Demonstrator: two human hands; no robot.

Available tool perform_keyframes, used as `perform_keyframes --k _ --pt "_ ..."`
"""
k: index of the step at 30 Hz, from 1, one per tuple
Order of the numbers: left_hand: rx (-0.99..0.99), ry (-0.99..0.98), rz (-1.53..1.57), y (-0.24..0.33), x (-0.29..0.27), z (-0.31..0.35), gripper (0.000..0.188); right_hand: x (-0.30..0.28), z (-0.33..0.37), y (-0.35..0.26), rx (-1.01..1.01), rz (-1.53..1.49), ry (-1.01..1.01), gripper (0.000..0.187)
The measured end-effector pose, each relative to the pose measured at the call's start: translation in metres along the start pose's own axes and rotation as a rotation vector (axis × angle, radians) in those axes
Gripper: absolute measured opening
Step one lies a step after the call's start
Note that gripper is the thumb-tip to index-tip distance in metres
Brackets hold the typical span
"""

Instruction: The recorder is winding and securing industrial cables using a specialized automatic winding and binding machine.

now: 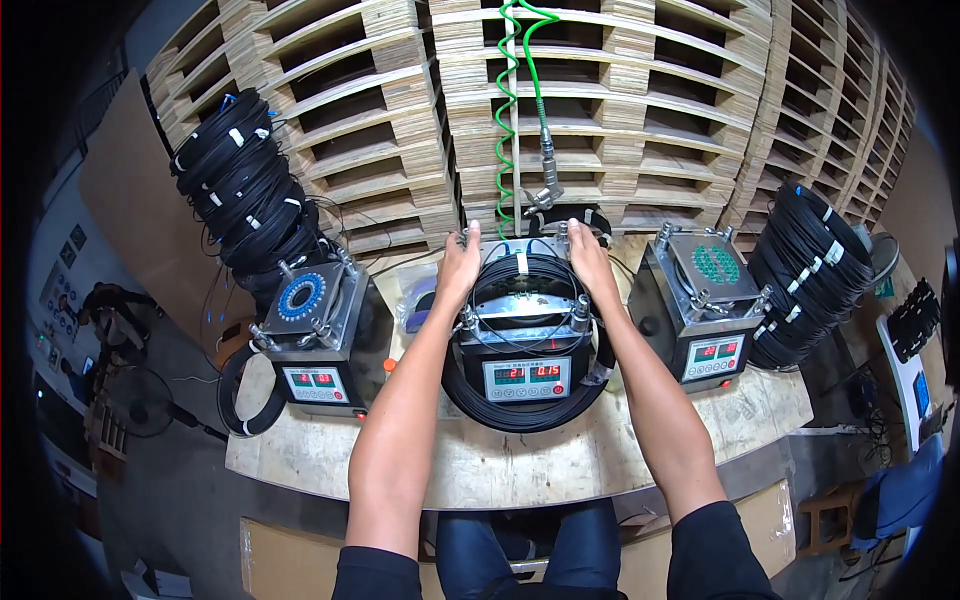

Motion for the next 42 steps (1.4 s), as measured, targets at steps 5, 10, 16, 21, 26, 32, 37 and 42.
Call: perform_keyframes --k 5,10,16,21,26,32,37,42 --pt "-0.008 -0.033 0.028 -0.007 0.009 -0.007 0.090 0.005 -0.010 0.012 -0.024 -0.003 -0.020 0.069" --pt "0.038 0.021 -0.040 -0.006 0.007 -0.008 0.087 -0.002 -0.010 0.009 -0.103 -0.089 0.027 0.069" --pt "0.120 0.032 0.004 -0.003 0.007 -0.008 0.085 -0.006 0.001 -0.004 -0.107 -0.194 0.006 0.068" --pt "0.042 0.010 0.018 -0.013 0.000 -0.009 0.086 0.004 0.012 -0.014 -0.006 -0.116 -0.132 0.069" --pt "0.012 -0.038 0.006 -0.008 0.015 -0.008 0.085 -0.010 0.004 -0.006 -0.112 -0.055 0.056 0.065" --pt "0.029 0.006 -0.024 -0.016 0.005 -0.012 0.085 -0.008 0.006 -0.013 -0.129 -0.119 0.067 0.054" --pt "0.053 0.009 0.002 -0.006 0.009 -0.008 0.089 -0.008 -0.001 -0.003 -0.092 -0.121 0.045 0.055" --pt "0.021 -0.026 -0.010 -0.013 0.006 -0.008 0.095 0.000 0.003 -0.005 -0.058 -0.136 0.002 0.058"
Point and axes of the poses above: each hand's wrist, its own z-axis away from the middle knuckle, its own x-axis out of the palm, y = z × x, the point moved 9 cm from there along -z, towards the middle knuckle, and after that the axes turned 8 degrees about x, right-handed, at the moved point
